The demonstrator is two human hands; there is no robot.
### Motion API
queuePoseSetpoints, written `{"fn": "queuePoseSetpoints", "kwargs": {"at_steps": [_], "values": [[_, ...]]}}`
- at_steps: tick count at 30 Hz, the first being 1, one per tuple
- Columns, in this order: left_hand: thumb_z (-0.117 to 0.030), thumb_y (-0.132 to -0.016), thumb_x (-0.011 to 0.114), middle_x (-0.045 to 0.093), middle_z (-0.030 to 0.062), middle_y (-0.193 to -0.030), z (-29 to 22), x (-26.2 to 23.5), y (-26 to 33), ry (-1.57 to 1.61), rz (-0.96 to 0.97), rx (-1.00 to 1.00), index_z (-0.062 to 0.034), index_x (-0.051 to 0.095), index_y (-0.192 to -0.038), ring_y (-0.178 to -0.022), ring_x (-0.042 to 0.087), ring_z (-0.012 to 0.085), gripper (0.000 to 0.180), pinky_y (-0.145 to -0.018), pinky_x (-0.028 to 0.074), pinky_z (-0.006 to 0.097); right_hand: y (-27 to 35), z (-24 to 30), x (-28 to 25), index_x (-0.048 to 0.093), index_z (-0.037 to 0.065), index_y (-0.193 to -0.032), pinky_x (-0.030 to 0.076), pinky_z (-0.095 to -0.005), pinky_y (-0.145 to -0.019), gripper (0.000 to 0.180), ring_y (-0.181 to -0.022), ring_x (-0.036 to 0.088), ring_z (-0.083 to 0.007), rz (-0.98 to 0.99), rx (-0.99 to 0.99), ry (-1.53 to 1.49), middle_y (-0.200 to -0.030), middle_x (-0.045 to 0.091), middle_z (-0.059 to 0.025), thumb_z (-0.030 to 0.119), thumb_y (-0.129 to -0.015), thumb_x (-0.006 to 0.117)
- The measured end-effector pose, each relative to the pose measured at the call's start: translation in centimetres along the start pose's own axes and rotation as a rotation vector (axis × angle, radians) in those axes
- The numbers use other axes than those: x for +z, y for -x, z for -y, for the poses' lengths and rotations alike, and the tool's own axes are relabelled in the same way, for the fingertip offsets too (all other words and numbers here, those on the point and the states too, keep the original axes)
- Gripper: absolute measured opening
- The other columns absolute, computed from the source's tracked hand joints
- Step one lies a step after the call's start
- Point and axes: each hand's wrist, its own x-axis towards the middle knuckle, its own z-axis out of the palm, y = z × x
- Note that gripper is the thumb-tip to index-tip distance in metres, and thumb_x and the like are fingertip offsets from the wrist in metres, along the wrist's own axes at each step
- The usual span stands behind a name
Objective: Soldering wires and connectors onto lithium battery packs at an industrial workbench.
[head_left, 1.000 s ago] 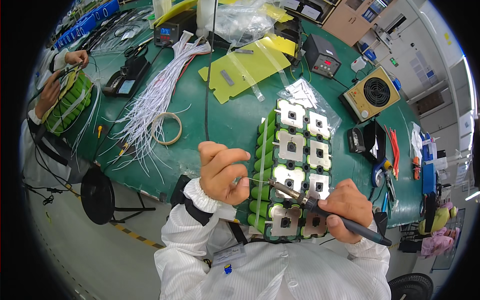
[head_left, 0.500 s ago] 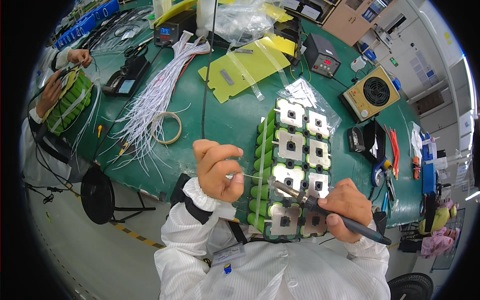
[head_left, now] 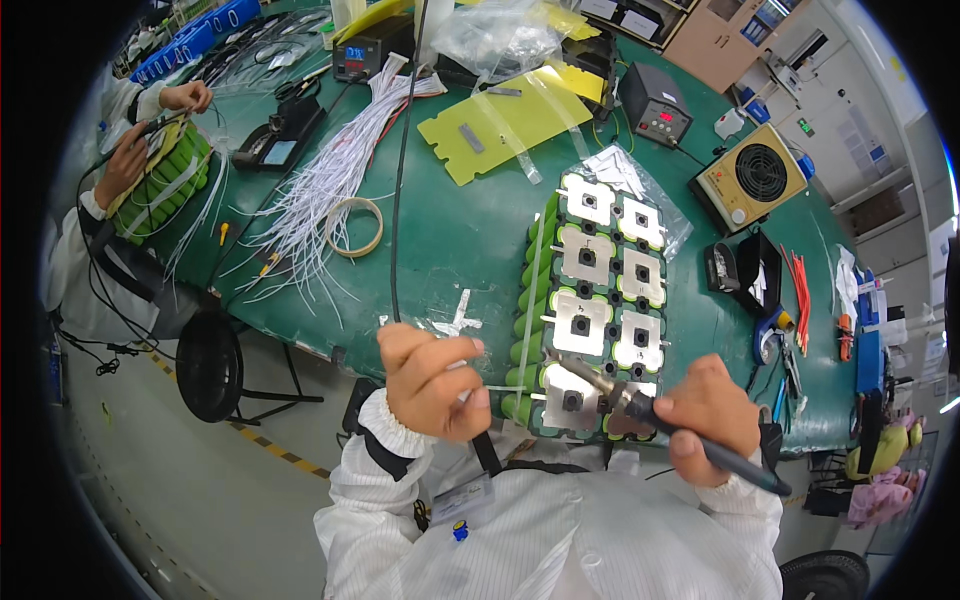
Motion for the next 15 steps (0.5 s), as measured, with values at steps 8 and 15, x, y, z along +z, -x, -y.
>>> {"fn": "queuePoseSetpoints", "kwargs": {"at_steps": [8, 15], "values": [[-0.010, -0.072, 0.069, 0.068, 0.0048, -0.108, 1.5, 1.4, -0.5, -0.109, 0.004, -0.076, -0.0131, 0.063, -0.085, -0.089, 0.052, 0.0273, 0.015, -0.082, 0.040, 0.040, -1.9, -1.3, 0.9, 0.074, -0.001, -0.103, 0.045, -0.0388, -0.071, 0.019, -0.066, 0.062, -0.0241, -0.003, 0.110, 0.009, -0.079, 0.070, -0.0079, 0.010, -0.089, 0.068], [-0.011, -0.069, 0.071, 0.068, 0.0011, -0.108, 2.2, 2.5, -1.5, -0.094, 0.051, -0.044, -0.0143, 0.063, -0.081, -0.091, 0.052, 0.0245, 0.015, -0.084, 0.038, 0.038, -1.8, -1.8, 1.0, 0.073, -0.001, -0.103, 0.045, -0.0383, -0.071, 0.019, -0.067, 0.062, -0.0240, 0.020, 0.102, 0.009, -0.080, 0.071, -0.0087, 0.009, -0.087, 0.068]]}}
